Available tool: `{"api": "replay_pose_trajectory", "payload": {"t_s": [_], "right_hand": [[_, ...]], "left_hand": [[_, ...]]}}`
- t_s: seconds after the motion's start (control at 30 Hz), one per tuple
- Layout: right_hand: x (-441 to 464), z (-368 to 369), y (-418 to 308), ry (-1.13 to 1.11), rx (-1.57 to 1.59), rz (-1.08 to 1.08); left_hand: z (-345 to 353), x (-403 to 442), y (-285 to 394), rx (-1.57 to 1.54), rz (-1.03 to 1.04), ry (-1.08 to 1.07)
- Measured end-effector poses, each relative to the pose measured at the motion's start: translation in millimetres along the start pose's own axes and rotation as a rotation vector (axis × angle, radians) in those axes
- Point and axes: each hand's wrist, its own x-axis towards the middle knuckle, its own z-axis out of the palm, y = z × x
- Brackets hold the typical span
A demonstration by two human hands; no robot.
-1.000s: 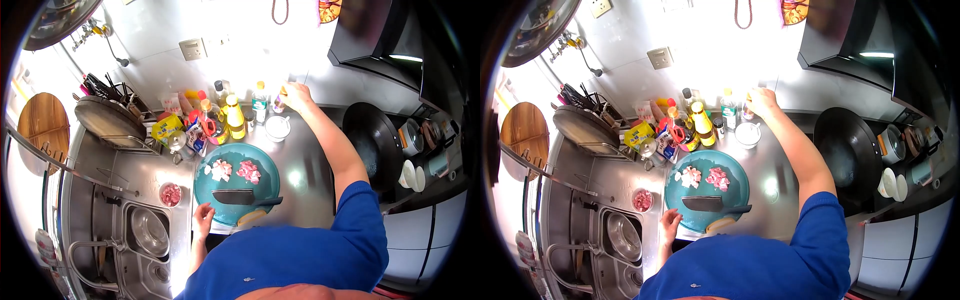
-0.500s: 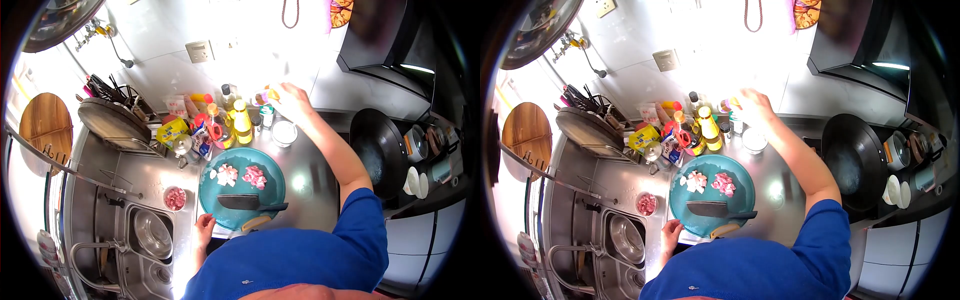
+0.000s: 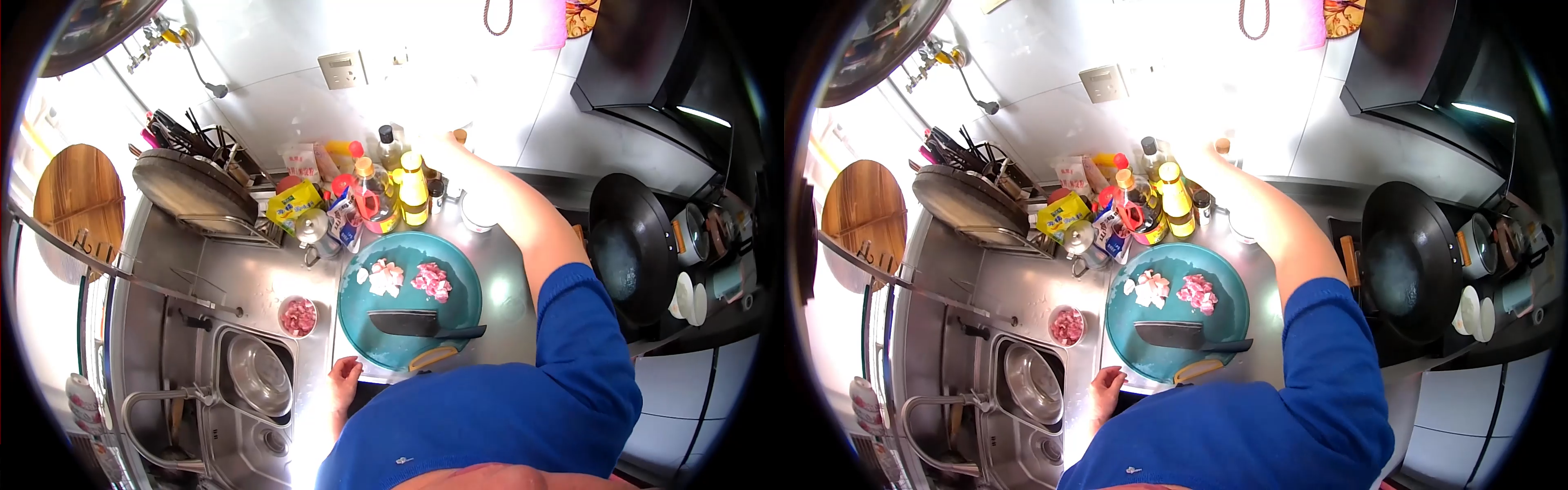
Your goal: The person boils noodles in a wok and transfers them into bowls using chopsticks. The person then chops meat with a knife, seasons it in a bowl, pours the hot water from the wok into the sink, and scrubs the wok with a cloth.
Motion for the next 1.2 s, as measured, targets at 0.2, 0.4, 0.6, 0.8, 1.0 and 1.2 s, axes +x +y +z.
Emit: {"api": "replay_pose_trajectory", "payload": {"t_s": [0.2,0.4,0.6,0.8,1.0,1.2], "right_hand": [[24,19,26,-0.154,-0.109,0.219],[13,26,38,-0.118,-0.039,0.248],[-55,-37,-35,0.041,-0.062,-0.001],[-138,-42,50,-0.115,-0.642,0.348],[-148,-35,87,-0.048,-0.551,0.362],[-182,-67,34,0.173,-0.349,0.354]], "left_hand": [[-7,-2,-18,-0.039,-0.006,0.067],[-10,-4,-13,0.0,-0.059,0.087],[1,4,6,0.051,-0.004,0.03],[16,18,32,0.101,0.112,-0.11],[38,24,57,0.104,0.194,-0.205],[33,24,36,0.05,0.159,-0.2]]}}
